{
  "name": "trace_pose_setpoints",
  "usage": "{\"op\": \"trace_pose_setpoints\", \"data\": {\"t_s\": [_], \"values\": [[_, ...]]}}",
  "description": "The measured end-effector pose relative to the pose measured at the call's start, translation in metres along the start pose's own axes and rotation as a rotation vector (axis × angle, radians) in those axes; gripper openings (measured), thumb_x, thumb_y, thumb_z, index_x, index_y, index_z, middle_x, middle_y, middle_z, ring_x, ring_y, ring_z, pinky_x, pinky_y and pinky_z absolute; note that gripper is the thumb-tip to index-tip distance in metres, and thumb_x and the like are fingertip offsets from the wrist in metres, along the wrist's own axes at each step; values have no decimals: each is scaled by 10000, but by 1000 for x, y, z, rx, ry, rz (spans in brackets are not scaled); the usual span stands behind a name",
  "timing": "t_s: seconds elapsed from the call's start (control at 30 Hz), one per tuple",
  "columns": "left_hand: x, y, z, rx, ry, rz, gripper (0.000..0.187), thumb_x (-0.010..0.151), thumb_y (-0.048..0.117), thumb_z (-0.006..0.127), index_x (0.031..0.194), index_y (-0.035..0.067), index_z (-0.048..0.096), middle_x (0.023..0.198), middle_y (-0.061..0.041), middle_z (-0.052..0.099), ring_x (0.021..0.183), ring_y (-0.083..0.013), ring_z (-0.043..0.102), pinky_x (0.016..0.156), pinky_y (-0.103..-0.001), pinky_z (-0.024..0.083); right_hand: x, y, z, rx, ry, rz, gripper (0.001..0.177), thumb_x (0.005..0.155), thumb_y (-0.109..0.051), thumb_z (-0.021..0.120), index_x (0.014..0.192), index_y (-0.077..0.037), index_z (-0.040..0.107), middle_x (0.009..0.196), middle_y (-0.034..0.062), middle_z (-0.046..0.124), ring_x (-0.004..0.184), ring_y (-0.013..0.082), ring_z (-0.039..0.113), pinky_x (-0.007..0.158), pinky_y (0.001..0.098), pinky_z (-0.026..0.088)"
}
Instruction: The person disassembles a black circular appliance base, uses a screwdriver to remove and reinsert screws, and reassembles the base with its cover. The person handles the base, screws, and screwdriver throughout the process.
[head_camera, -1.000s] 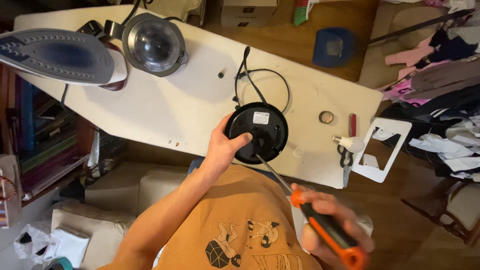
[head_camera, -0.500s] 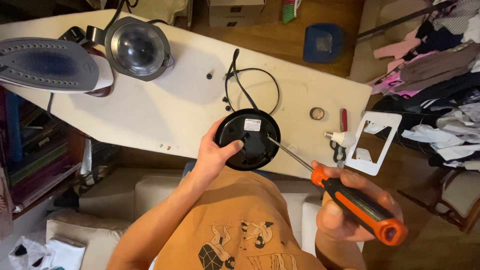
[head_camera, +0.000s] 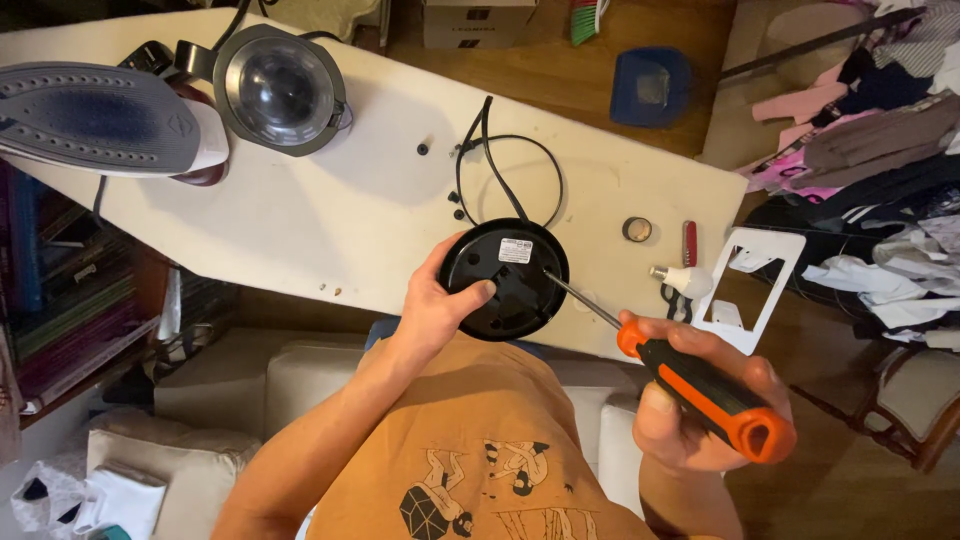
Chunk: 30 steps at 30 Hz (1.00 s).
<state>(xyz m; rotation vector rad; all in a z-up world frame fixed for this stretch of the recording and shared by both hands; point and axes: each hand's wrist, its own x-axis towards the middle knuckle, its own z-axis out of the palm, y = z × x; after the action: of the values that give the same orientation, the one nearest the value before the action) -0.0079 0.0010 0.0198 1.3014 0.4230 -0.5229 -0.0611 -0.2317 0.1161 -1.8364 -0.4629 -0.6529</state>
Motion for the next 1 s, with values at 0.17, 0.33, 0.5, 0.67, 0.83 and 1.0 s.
{"op": "trace_pose_setpoints", "data": {"t_s": [0.17,0.33,0.5,0.67,0.83,1.0], "values": [[1,2,1,-24,4,-8,624,715,149,725,1325,88,609,1132,-43,730,1034,-152,665,946,-303,551,8,0,7,-30,15,-39,616,944,-26,560,1494,-98,293,1129,357,520,921,476,678,847,744,654],[1,6,2,-64,9,-45,635,700,145,717,1323,74,610,1127,-57,726,1025,-171,668,921,-314,559,22,-10,10,-143,15,168,340,885,-100,651,1099,136,533,957,286,685,826,374,772,799,469,723],[8,-10,0,-71,-3,15,614,710,133,731,1308,57,613,1123,-56,726,1018,-156,664,935,-306,548,51,-20,26,-339,87,126,346,842,-105,742,969,142,536,819,274,655,707,394,752,633,416,639],[-1,13,4,-63,15,-100,638,701,146,706,1330,83,615,1123,-55,723,1020,-175,668,911,-314,564,52,2,16,-295,-33,-155,998,772,38,819,1479,-310,208,1116,225,396,635,364,650,546,488,626],[4,5,3,-72,36,-136,629,698,141,712,1319,92,627,1108,-59,725,1008,-188,667,894,-325,569,64,4,6,-34,-263,-177,761,912,28,640,1531,-214,269,1490,332,309,1279,564,568,1086,628,603],[14,-23,0,-143,77,-39,578,674,81,746,1247,56,667,974,-39,713,854,-136,628,795,-285,552,69,-5,8,-319,-212,2,723,898,-112,858,1410,-196,354,1079,253,649,853,291,748,801,384,639]]}}
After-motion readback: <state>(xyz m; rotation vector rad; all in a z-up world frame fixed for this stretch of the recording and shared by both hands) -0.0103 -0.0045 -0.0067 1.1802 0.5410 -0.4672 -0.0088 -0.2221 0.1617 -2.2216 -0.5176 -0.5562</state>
